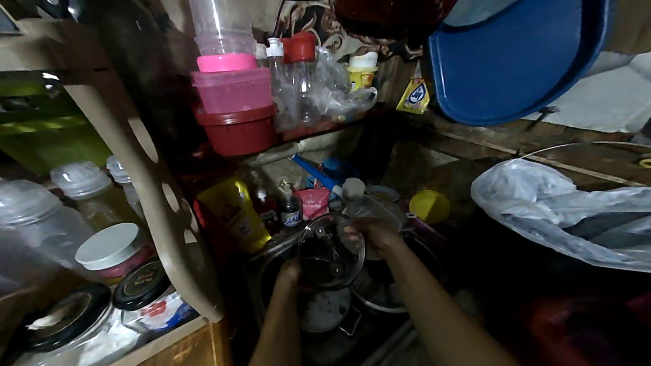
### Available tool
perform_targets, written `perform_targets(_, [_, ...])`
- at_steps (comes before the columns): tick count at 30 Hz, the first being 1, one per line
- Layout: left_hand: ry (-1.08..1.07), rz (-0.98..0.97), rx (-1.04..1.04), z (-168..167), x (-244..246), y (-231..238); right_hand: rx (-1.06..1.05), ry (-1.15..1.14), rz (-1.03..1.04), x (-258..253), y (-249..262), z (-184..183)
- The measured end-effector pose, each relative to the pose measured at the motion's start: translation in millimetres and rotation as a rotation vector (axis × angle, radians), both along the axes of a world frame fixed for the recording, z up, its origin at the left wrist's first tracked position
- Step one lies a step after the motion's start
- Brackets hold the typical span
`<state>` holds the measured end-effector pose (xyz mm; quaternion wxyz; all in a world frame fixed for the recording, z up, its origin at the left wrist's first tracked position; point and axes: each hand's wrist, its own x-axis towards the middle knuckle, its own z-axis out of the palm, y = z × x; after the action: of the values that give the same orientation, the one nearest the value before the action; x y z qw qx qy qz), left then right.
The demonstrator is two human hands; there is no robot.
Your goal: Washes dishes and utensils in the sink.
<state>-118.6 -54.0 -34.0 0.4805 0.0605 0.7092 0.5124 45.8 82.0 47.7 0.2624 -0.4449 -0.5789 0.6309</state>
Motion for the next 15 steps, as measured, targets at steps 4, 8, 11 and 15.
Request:
perform_targets(4, [-0.283, 0.103, 0.177, -2, 6, 6, 0.0, -0.004, -0.078, 8, 10, -5])
perform_targets(8, [-0.419, 0.321, 0.432, 6, 20, 16, 0.082, 0.015, -0.238, 9, -6, -12])
perform_targets(11, [-0.388, 0.509, 0.485, 9, 25, 25, -0.016, 0.067, -0.386, -1, -22, -12])
perform_targets(15, [-0.36, 0.578, 0.682, 13, 21, 19, -0.053, 0.119, -0.474, -11, -41, -15])
